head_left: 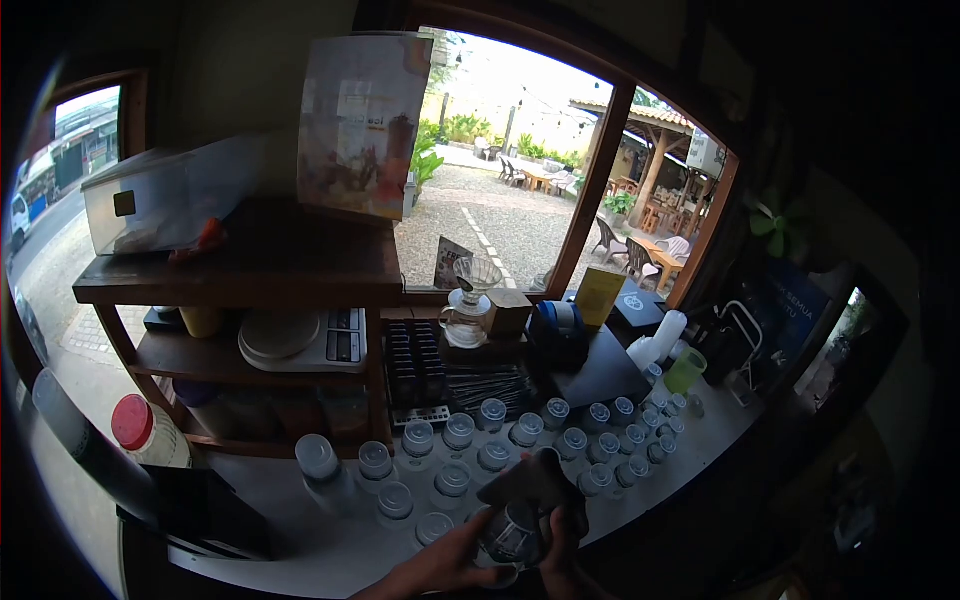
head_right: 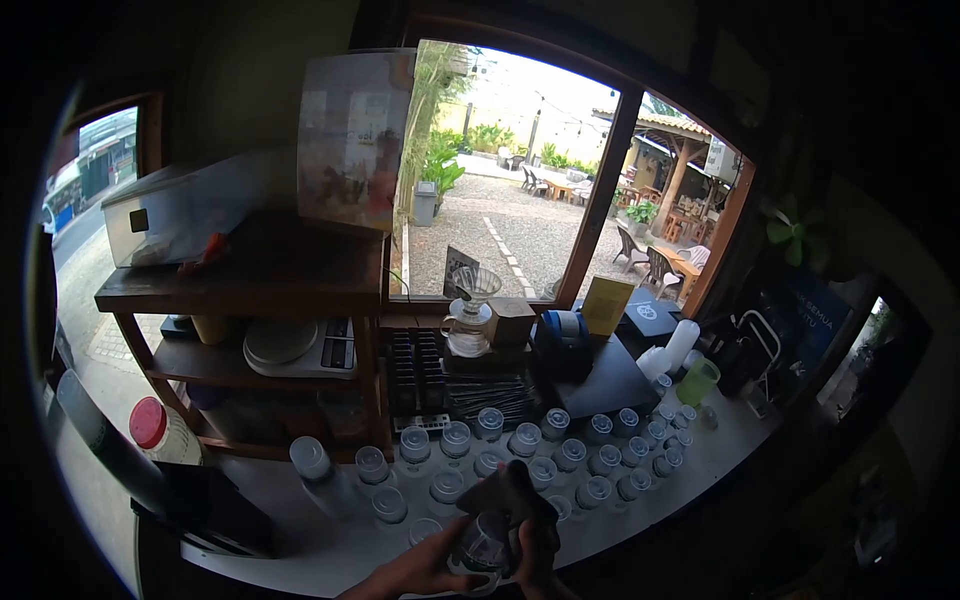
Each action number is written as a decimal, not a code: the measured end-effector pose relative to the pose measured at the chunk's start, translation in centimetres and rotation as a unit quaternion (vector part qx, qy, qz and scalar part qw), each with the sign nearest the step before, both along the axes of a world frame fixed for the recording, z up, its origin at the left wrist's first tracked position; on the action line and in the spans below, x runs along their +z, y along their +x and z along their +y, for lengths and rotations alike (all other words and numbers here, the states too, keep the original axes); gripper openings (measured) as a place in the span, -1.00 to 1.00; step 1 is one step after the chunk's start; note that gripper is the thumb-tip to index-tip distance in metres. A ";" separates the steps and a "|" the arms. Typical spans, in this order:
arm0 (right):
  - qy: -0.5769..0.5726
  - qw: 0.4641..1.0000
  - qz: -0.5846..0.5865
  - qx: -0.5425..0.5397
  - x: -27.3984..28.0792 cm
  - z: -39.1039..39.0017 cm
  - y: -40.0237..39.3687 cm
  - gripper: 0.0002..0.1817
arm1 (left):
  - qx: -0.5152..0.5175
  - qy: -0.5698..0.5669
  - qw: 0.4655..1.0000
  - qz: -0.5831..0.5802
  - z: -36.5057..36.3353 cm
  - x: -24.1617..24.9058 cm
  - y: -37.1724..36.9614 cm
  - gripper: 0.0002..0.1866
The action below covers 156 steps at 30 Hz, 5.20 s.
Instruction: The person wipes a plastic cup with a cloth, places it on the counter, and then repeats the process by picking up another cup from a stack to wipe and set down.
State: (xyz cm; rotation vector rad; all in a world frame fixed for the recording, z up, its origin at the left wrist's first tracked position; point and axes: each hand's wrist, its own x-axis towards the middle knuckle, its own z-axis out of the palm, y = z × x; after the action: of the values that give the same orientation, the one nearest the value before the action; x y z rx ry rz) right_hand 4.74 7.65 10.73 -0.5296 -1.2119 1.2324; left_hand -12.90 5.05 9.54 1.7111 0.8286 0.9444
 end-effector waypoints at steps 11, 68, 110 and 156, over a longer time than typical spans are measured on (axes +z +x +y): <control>0.020 0.978 -0.208 -0.002 -0.6 -3.6 1.1 -0.42 | -0.031 -0.158 0.986 -0.053 -0.8 0.1 -0.1 0.23; -0.509 0.772 0.162 0.345 -15.0 3.2 30.7 -0.43 | 0.308 -0.013 0.947 0.087 -1.5 -6.9 30.5 -0.30; 0.144 0.859 -0.350 0.346 -5.8 0.2 30.4 -0.18 | 0.467 -0.132 0.854 -0.188 -2.9 -8.8 28.3 -0.30; 0.072 0.971 -0.227 0.013 -7.5 -6.1 15.1 -0.61 | 0.328 0.261 0.902 0.109 13.6 3.3 3.6 -0.19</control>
State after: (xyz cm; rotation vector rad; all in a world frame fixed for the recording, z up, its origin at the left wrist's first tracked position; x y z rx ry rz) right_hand 19.79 1.60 3.23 -0.7139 -1.6844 1.0651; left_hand -9.33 18.69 12.80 2.0562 1.4544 1.5507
